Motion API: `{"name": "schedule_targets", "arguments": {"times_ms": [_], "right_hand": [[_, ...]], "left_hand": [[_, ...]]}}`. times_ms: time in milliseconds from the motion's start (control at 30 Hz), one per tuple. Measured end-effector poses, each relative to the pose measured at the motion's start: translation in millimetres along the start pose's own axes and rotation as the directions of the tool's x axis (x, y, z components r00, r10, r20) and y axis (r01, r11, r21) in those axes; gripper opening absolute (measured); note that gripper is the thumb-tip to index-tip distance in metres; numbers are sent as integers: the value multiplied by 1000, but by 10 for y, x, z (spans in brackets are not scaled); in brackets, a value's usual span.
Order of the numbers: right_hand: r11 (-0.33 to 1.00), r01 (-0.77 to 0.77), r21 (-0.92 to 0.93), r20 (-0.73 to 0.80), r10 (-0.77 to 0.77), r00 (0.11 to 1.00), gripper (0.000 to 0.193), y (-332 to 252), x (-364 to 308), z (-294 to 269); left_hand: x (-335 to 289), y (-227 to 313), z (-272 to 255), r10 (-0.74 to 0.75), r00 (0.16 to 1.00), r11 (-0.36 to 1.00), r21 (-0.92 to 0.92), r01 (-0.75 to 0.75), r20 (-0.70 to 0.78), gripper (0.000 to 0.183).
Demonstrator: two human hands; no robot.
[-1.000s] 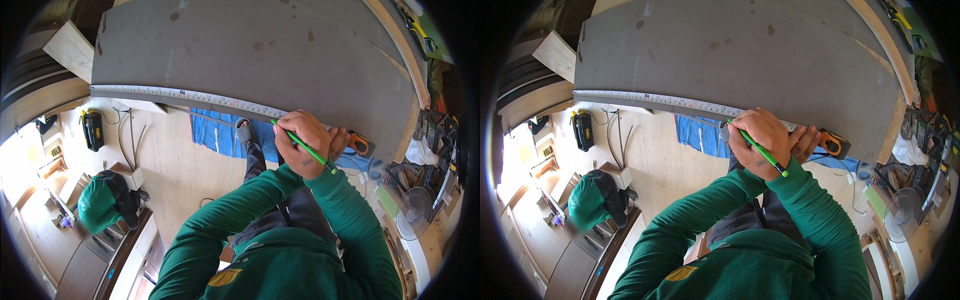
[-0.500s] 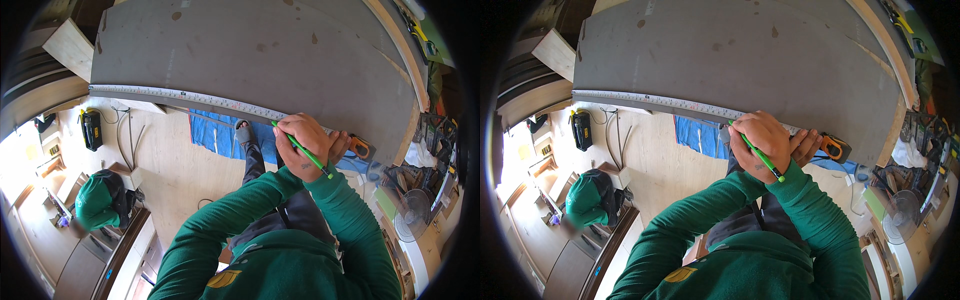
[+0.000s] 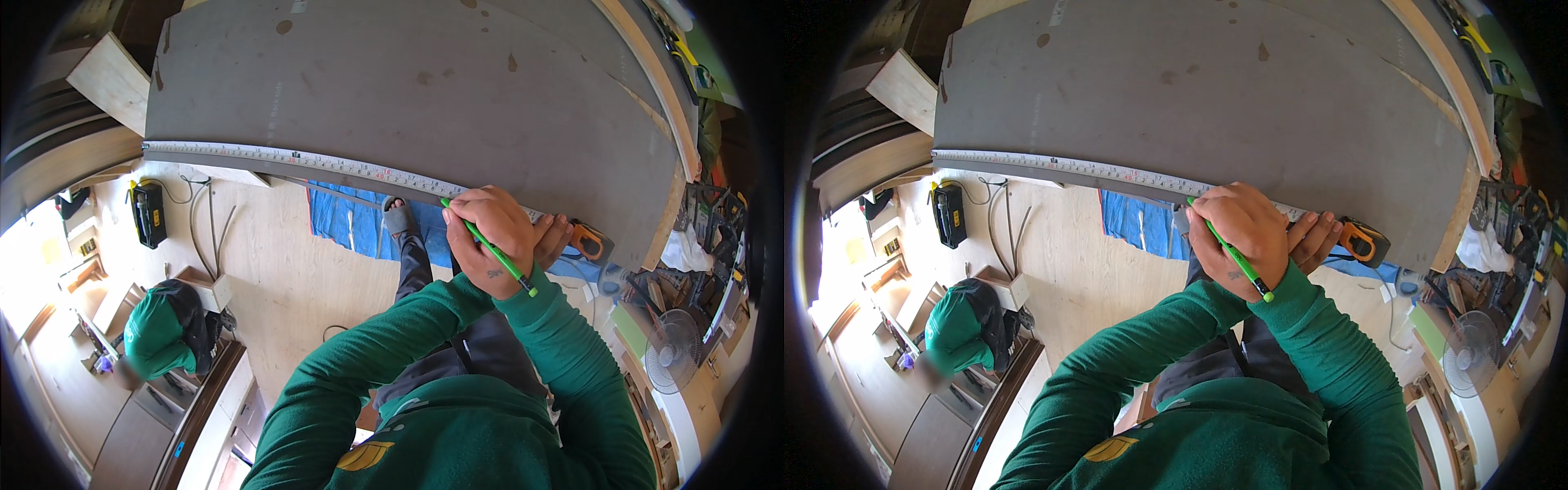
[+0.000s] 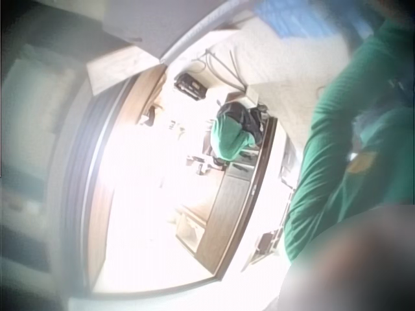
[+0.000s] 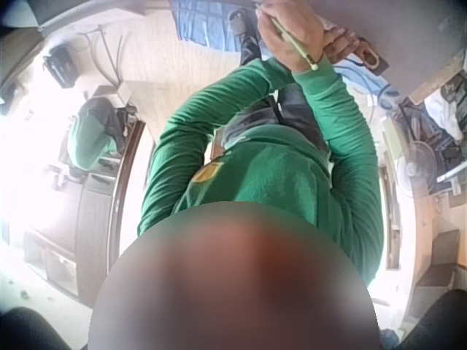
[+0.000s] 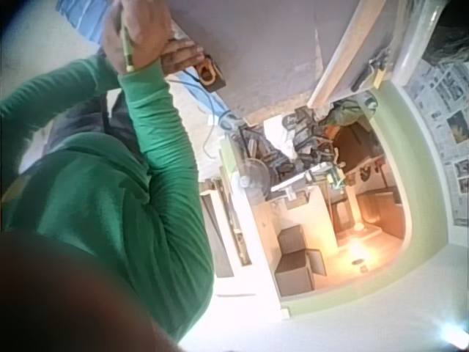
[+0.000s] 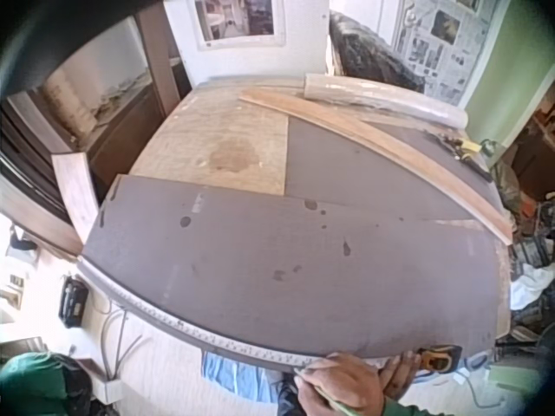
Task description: The person measures and marks a grey tile sheet using a tape measure, pencil, and straight edge. They then use tin snips to cut along the marked line. Finally, the person fits the cut tile piece into a wall cavity.
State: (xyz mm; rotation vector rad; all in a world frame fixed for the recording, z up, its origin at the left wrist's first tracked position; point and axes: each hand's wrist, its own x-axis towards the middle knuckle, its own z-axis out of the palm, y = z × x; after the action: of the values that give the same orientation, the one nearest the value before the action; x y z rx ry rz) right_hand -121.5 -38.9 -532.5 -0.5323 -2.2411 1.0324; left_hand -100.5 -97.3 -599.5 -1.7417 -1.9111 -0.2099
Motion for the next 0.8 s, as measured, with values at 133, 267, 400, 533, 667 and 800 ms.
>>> {"name": "schedule_targets", "arguments": {"times_ms": [133, 267, 400, 533, 667, 800], "right_hand": [[1000, 1, -28, 6, -1, 1000, 19, -11, -2, -5], [999, -3, -32, 10, 4, 1000, 19, -18, -2, -2], [999, 2, -38, 11, -1, 1000, 20, -12, -8, -1], [999, 5, -51, 8, -5, 1000, 20, -10, -12, 6], [997, -8, -72, -3, 7, 1000, 18, -35, 10, 18], [994, -109, 8, 159, 107, 981, 14, -49, 51, -73]], "left_hand": [[-8, -35, -14, 89, 996, 994, 59, -90, 16, 58], [5, -12, -15, 66, 997, 996, 59, -68, 42, 61], [29, -93, -41, 98, 995, 992, 79, -100, 28, 61], [81, -209, -78, 154, 988, 983, 101, -153, -4, 60], [71, -224, -85, 185, 983, 976, 115, -184, 1, 57], [4, -88, -31, 67, 997, 998, -20, -66, 34, 54]]}}
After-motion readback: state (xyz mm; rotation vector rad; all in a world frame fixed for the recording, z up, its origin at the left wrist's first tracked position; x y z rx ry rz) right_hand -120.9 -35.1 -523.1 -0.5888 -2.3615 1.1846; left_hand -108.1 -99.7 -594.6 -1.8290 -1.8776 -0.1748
